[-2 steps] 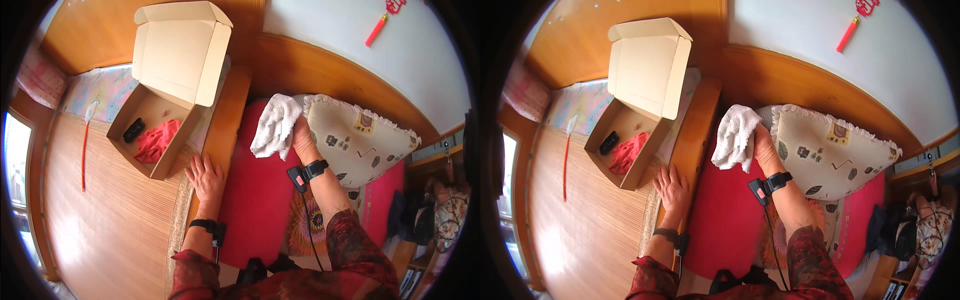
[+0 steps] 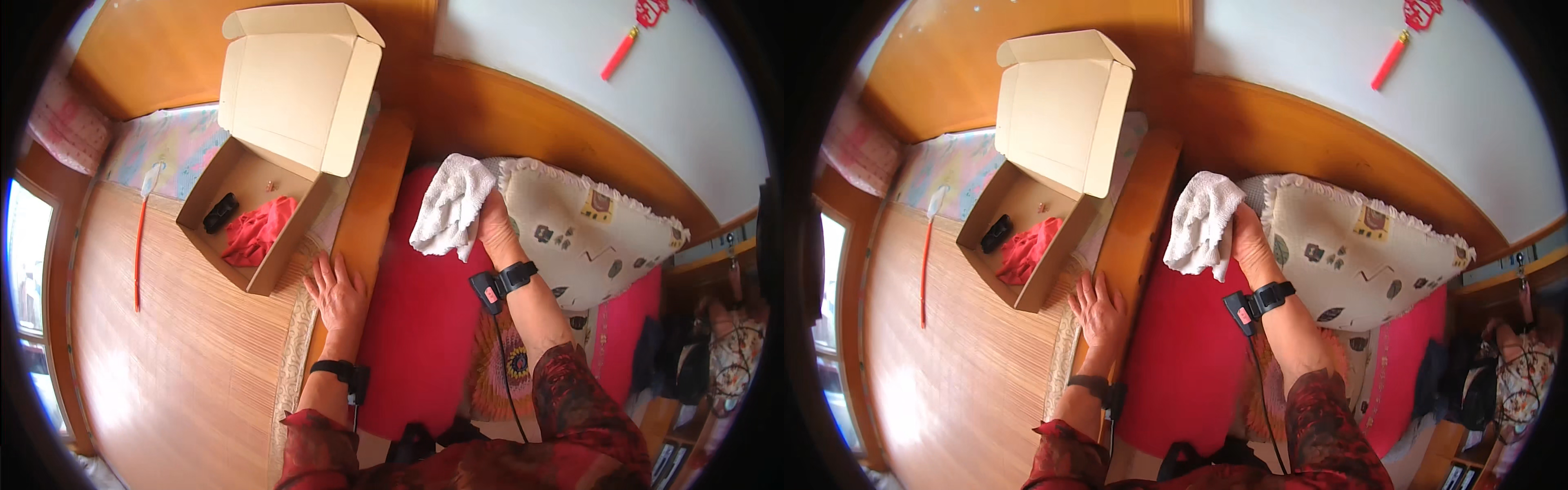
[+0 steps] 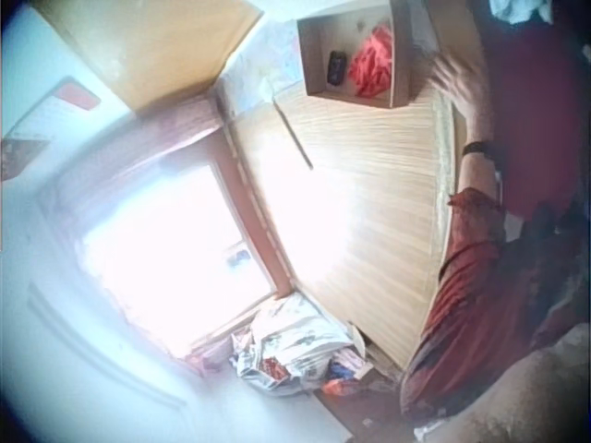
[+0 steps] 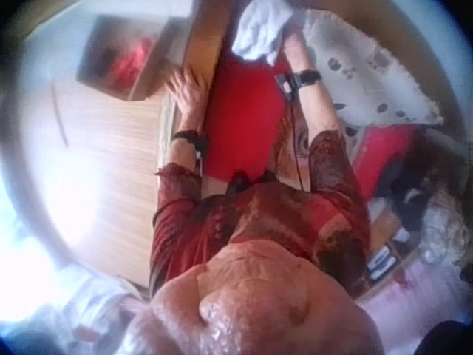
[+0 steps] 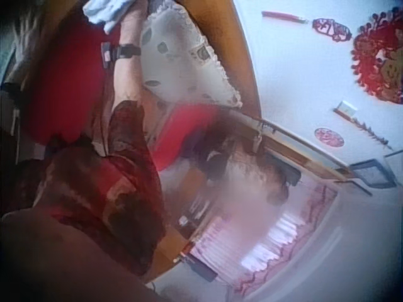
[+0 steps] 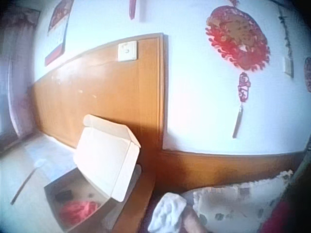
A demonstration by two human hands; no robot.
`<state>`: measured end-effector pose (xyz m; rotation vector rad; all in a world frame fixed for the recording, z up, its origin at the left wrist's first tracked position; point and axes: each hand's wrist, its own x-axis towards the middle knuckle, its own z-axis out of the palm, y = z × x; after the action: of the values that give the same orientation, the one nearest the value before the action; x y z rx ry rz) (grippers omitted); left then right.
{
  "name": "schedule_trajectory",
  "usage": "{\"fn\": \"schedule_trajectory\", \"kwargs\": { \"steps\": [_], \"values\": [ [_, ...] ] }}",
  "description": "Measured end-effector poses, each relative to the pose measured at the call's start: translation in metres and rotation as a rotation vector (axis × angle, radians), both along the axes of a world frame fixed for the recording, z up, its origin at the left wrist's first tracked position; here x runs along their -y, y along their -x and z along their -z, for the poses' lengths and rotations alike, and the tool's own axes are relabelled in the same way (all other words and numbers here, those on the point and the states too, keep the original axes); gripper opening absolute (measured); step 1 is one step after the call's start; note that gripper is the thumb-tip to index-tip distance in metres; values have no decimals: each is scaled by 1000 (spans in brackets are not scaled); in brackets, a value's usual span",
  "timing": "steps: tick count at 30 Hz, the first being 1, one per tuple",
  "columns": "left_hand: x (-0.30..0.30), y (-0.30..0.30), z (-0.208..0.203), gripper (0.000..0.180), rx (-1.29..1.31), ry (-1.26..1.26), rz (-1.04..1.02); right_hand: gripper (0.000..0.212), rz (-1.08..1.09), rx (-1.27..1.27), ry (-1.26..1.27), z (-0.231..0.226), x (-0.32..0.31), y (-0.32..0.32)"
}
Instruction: The person wipes the edges of a raised wooden platform and various parts of a wooden headboard and wall-mounted switch with a white cloth.
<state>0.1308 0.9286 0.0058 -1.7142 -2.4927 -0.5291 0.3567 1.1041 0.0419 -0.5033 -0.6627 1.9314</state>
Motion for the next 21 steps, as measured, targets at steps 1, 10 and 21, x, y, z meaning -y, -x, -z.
{"fn": "schedule_trajectory", "kwargs": {
  "steps": [1, 10, 21],
  "values": [
    [2, -1, 0, 48, 11, 5, 13, 32, -11, -3, 2, 1, -7, 3],
    [0, -4, -10, 47, 45, 23, 24, 39, 512, 1074, -592, -4, -135, 53],
    [2, -2, -12, 51, 34, 121, 30, 31, 515, 1965, -1371, 53, -183, 152]
  ]
}}
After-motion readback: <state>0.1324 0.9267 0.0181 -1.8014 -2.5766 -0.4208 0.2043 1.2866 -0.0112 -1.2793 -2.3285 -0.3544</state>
